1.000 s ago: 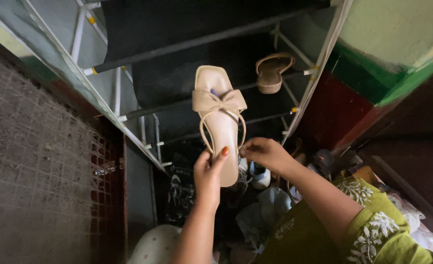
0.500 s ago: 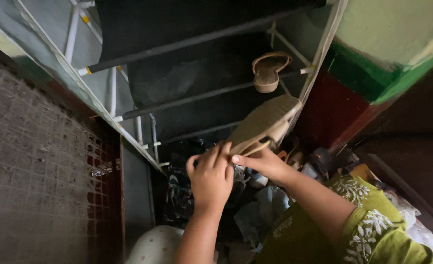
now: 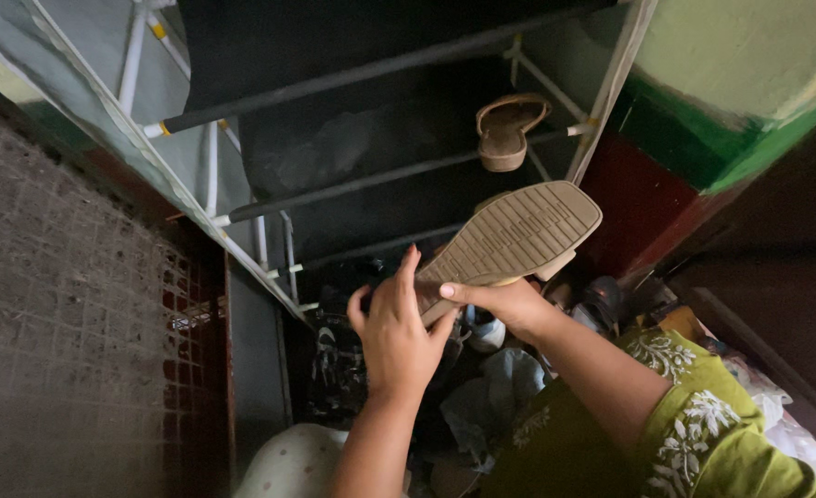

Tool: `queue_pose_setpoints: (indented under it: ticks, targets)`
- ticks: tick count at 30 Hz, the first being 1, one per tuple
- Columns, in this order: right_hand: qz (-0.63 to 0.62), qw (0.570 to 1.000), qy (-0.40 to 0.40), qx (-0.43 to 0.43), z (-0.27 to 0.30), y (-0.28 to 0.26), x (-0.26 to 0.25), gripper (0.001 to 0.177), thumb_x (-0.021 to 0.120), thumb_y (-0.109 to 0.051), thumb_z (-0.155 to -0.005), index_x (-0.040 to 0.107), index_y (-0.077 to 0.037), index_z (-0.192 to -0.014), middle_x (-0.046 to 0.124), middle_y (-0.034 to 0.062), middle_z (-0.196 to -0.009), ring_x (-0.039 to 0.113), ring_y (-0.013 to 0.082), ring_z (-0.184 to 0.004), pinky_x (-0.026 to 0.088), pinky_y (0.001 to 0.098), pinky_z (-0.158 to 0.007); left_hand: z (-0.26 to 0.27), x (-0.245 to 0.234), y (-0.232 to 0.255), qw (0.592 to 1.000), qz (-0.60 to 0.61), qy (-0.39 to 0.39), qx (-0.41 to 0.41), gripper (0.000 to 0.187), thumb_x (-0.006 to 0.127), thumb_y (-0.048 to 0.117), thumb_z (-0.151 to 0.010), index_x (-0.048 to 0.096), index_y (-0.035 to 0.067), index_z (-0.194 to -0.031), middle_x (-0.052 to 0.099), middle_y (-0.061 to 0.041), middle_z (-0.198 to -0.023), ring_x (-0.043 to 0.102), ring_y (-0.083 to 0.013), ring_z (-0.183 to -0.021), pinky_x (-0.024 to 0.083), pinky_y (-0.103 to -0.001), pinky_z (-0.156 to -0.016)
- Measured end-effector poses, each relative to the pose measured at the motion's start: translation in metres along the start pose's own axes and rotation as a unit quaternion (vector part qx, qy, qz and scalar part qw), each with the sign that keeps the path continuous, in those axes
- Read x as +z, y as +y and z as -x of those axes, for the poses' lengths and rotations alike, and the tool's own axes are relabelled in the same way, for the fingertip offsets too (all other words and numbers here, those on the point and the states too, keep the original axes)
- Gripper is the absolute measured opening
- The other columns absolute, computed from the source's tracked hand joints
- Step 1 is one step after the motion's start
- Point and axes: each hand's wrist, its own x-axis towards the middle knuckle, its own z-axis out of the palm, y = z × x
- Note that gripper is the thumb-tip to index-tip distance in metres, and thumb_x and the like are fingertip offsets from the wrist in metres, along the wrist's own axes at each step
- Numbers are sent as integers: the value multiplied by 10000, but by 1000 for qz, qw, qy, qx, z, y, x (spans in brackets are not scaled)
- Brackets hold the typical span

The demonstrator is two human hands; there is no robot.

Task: The person is cleaning a pair of beige sandals with a cloth. They wipe the straps, soles, and bows of the shoes, then place them on a shoe rack.

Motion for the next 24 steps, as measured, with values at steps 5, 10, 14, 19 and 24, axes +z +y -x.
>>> queue_pose_setpoints:
  ticks: [5,10,14,19,24]
  targets:
    - [-40,999,1,4,-8,27,-14,826,824,-425,-773,528,25,-1400,634,192,-1333,606,313,-1235,514,432,-1011,0,0,-2,1000,7,18,-9,934,870,412,-765,399,94,-1505,693,-23,-1222,651,-208,-1115,320,-543,-1057]
    - [-129,991,-42,14,-15,57,-31,1117,715,-685,-786,300,23,-1544,426,219,-1548,419,389,-1424,387,519,-1144,-1,0,-2,999,19,20,-18,932,868,430,-762,412,79,-1495,707,-23,-1199,669,-225,-1093,335,-554,-1042]
    - [-93,994,-48,25,-19,65,-39,1127,691,-714,-765,291,-4,-1543,431,203,-1549,450,369,-1416,413,521,-1138,-2,0,-1,998,50,27,-33,902,882,418,-758,434,76,-1462,715,-36,-1184,682,-238,-1062,351,-558,-1034]
    - [-92,992,-87,1,-15,58,-34,1136,671,-783,-792,389,46,-1517,534,208,-1430,533,318,-1286,445,499,-1066,-4,1,-3,991,110,30,-74,838,901,363,-734,469,79,-1393,736,-57,-1135,702,-256,-995,389,-525,-999]
    - [-6,986,-168,-3,-9,33,-35,1073,664,-786,-783,407,-33,-1503,578,155,-1390,583,292,-1262,477,470,-1061,-1,8,-12,918,322,-16,-231,747,832,319,-796,433,70,-1376,754,-72,-1089,760,-201,-949,587,-355,-871]
